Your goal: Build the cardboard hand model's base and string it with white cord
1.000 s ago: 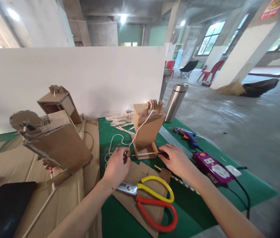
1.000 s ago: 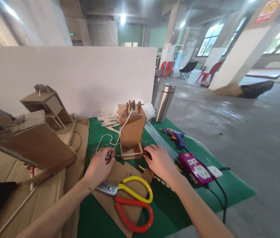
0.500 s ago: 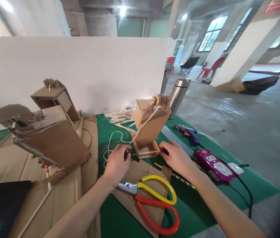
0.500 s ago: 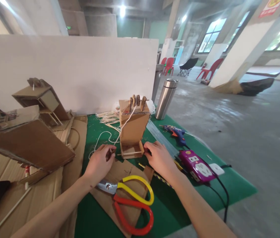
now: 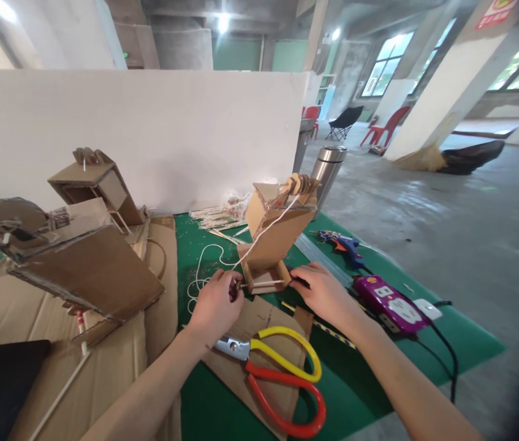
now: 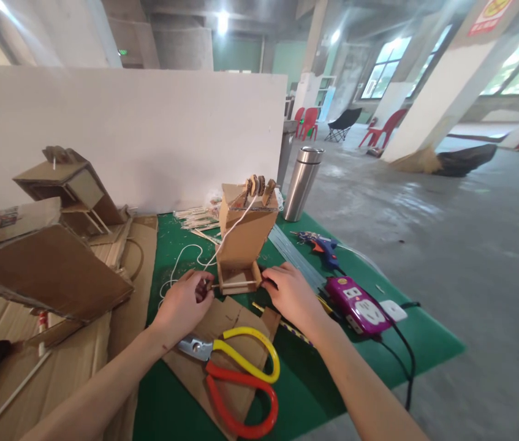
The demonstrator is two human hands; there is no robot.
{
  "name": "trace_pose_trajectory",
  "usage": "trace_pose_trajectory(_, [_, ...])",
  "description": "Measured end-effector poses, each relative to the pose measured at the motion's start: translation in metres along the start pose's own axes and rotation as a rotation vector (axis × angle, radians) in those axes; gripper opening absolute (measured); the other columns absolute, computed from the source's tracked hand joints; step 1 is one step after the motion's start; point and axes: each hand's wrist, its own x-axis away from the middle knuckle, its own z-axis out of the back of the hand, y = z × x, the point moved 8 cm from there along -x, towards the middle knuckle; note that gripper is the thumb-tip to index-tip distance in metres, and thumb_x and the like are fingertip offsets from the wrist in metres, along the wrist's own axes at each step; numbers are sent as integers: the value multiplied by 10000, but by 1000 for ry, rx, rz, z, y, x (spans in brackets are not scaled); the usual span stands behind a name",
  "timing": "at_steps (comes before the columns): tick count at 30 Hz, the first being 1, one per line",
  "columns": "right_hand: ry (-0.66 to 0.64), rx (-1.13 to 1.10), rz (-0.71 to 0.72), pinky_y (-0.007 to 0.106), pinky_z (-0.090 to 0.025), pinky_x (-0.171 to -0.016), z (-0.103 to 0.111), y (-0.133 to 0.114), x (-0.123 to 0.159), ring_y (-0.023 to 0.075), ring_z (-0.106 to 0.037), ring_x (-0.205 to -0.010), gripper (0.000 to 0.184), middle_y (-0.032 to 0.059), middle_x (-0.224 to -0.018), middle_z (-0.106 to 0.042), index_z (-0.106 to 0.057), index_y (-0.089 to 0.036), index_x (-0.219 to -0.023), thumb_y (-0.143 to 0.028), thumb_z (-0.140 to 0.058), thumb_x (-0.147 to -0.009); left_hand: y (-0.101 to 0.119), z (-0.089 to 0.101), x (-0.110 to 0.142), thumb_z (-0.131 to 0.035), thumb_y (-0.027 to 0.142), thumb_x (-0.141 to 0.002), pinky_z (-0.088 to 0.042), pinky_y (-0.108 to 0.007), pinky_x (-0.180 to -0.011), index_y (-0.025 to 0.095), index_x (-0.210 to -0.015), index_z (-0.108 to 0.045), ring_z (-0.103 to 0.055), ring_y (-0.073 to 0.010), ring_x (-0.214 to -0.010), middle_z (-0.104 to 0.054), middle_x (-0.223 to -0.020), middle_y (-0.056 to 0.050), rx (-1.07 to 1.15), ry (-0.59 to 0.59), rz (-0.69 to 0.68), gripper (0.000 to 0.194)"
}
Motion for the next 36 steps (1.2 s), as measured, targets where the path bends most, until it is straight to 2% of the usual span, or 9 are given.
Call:
trace_pose_trajectory(8, [-23, 11, -5, 340, -422, -752, -1, -3, 1, 235, -532, -833, 166, 36, -759, -645, -617, -209, -775, -185, -498, -889, -3, -1, 1, -592, 123, -781, -526, -285, -743, 176, -986, -627, -620, -138, -735, -594, -878, -21, 131, -36, 31, 215])
trace_pose_trajectory(12, [10, 22, -1, 333, -420, -745, 2, -4, 2, 233, -530, -838, 157, 43, -765, -630, -613, -201, -799, -164, -491, -891, -4, 0, 1, -604, 147, -786, -519, -315, -776, 167, -999, -632, -617, -158, -769, -601, -863, -29, 116, -27, 45, 216])
trace_pose_trajectory(24, [36, 44, 26, 319, -407, -726, 2, -3, 2, 224, -541, -816, 139, 37, -744, -633, -611, -220, -772, -175, -515, -863, -9, -5, 1, -605, 151, -760, -547, -311, -747, 161, -989, -630, -607, -155, -766, -589, -875, -37, 172, -64, 70, 231])
trace_pose_trajectory(29, [27, 34, 37, 333, -405, -742, 1, -2, 3, 228, -532, -817, 149, 41, -774, -649, -612, -222, -782, -176, -503, -873, -7, -5, 4, -554, 115, -763, -568, -276, -724, 159, -1036, -618, -611, -133, -774, -567, -926, -47, 247, -83, 11, 284])
trace_pose_trajectory(36, [25, 14, 37, 330, -405, -741, 1, -1, 3, 223, -511, -806, 159, 35, -770, -661, -626, -210, -778, -162, -511, -875, -12, -6, 3, -553, 134, -788, -562, -310, -777, 191, -1040, -637, -641, -159, -831, -642, -927, -42, 233, -68, 1, 271])
